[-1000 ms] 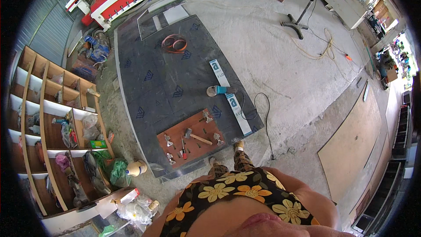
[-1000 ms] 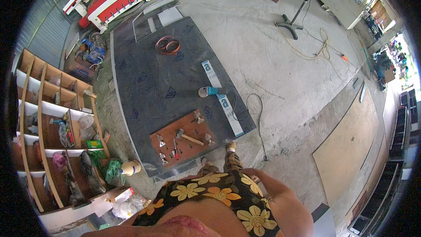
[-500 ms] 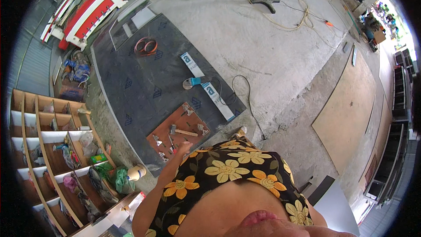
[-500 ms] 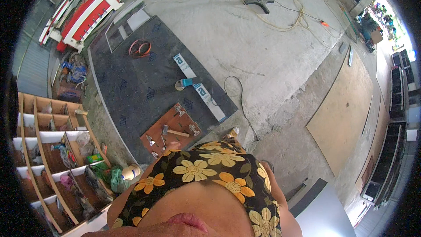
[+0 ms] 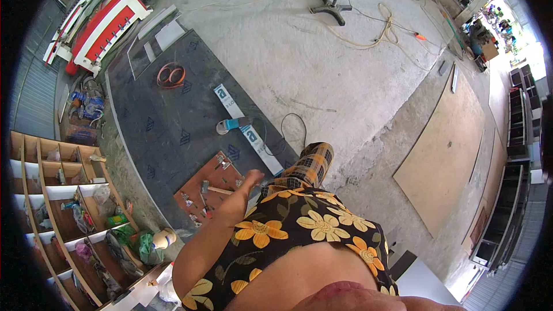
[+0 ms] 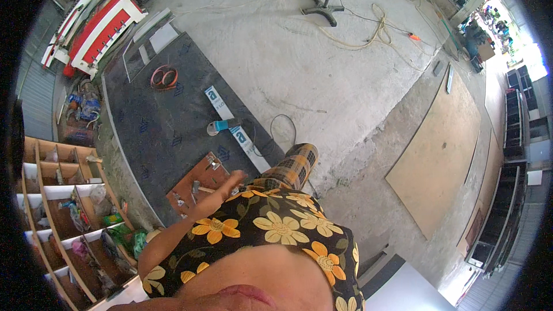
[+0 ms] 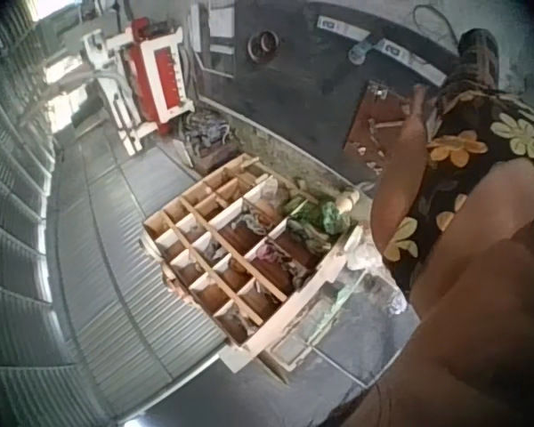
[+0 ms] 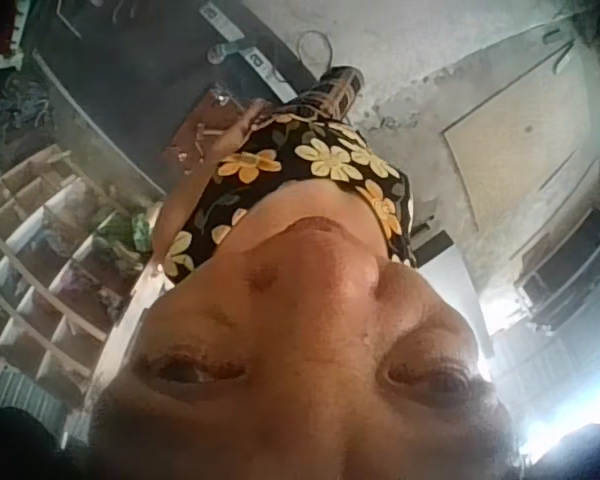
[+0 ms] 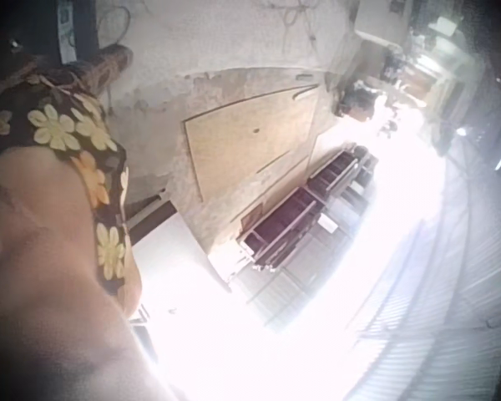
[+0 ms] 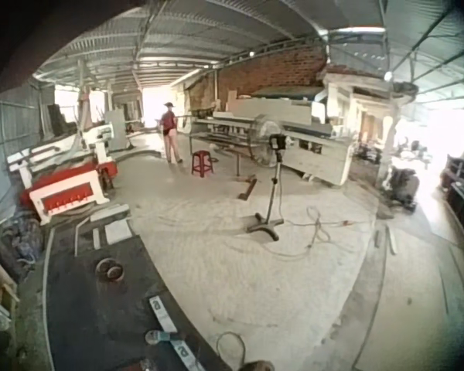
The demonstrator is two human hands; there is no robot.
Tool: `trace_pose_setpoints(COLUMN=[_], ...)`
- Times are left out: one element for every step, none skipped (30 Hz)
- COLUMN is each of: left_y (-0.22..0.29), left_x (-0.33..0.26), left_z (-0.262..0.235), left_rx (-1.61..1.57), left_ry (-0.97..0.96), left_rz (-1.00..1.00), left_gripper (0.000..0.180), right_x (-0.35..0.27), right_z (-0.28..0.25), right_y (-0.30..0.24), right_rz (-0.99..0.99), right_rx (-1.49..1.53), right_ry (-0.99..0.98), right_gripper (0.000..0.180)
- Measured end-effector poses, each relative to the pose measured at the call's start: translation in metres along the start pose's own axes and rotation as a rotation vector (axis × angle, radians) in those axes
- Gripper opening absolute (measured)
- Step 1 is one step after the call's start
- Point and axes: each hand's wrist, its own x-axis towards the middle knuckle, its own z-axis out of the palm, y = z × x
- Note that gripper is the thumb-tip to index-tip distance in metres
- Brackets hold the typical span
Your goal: Marking, measuring, and sawing wood components for furniture assembly in a workshop environment.
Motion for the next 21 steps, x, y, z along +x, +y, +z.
trace_pose_setpoints(left_y=[0.045,0.019,0.026,0.058,0.066,0.068,0.070,0.074,0.081,0.095,0.129,0.163,0.175,0.191,0.204,0.217,0.209,0.196,0.242,0.285,0.297], left_x=[0.025,0.014,0.025,0.044,0.051,0.055,0.064,0.075,0.088,0.106,0.108,0.124,0.140,0.164,0.183,0.203,0.237,0.246,0.261,0.281,0.288], left_z=[-0.017,0.008,0.013,-0.007,-0.011,-0.013,-0.017,-0.021,-0.026,-0.031,-0.034,-0.077,-0.092,-0.108,-0.124,-0.138,-0.124,-0.142,-0.147,-0.176,-0.189], left_rx=[0.523,0.542,0.235,-0.097,-0.103,-0.150,-0.191,-0.237,-0.288,-0.342,-0.369,-0.558,-0.575,-0.583,-0.668,-0.749,-0.666,-0.517,-0.537,-0.838,-0.875], left_ry=[-0.130,-0.127,-0.171,-0.221,-0.215,-0.211,-0.207,-0.201,-0.193,-0.187,-0.201,-0.209,-0.147,-0.141,-0.128,-0.110,-0.047,0.098,0.072,0.080,0.158], left_rz=[0.350,0.333,0.013,-0.288,-0.289,-0.325,-0.356,-0.386,-0.419,-0.451,-0.416,-0.546,-0.597,-0.597,-0.569,-0.538,-0.410,-0.305,-0.285,-0.319,-0.296], left_gripper=[0.040,0.040,0.039,0.039,0.039,0.039,0.039,0.039,0.038,0.038,0.038,0.021,0.019,0.019,0.022,0.025,0.027,0.029,0.029,0.033,0.037], right_x=[0.002,0.005,0.009,0.015,0.022,0.029,0.038,0.048,0.059,0.074,0.087,0.098,0.110,0.121,0.128,0.138,0.182,0.207,0.194,0.188,0.187], right_z=[-0.024,-0.032,-0.048,-0.068,-0.083,-0.098,-0.114,-0.133,-0.153,-0.175,-0.207,-0.241,-0.263,-0.282,-0.296,-0.311,-0.386,-0.379,-0.386,-0.388,-0.379], right_y=[-0.008,-0.019,-0.028,-0.038,-0.049,-0.061,-0.076,-0.094,-0.114,-0.132,-0.148,-0.165,-0.184,-0.201,-0.210,-0.222,-0.158,-0.204,-0.252,-0.286,-0.325], right_rz=[0.017,0.010,0.010,0.015,0.014,0.014,0.009,0.004,-0.001,-0.005,-0.009,-0.017,-0.023,-0.026,-0.018,-0.015,0.023,0.013,0.066,0.119,0.088], right_rx=[-0.013,0.024,0.048,0.051,0.068,0.088,0.112,0.131,0.146,0.158,0.156,0.146,0.158,0.175,0.196,0.219,0.218,0.237,0.287,0.358,0.227], right_ry=[0.059,0.052,0.079,0.124,0.133,0.143,0.158,0.171,0.182,0.192,0.239,0.272,0.271,0.277,0.284,0.288,0.299,0.215,0.308,0.396,0.421], right_gripper=[0.072,0.072,0.071,0.071,0.071,0.070,0.070,0.070,0.069,0.069,0.069,0.069,0.068,0.068,0.068,0.067,0.067,0.067,0.063,0.059,0.059])
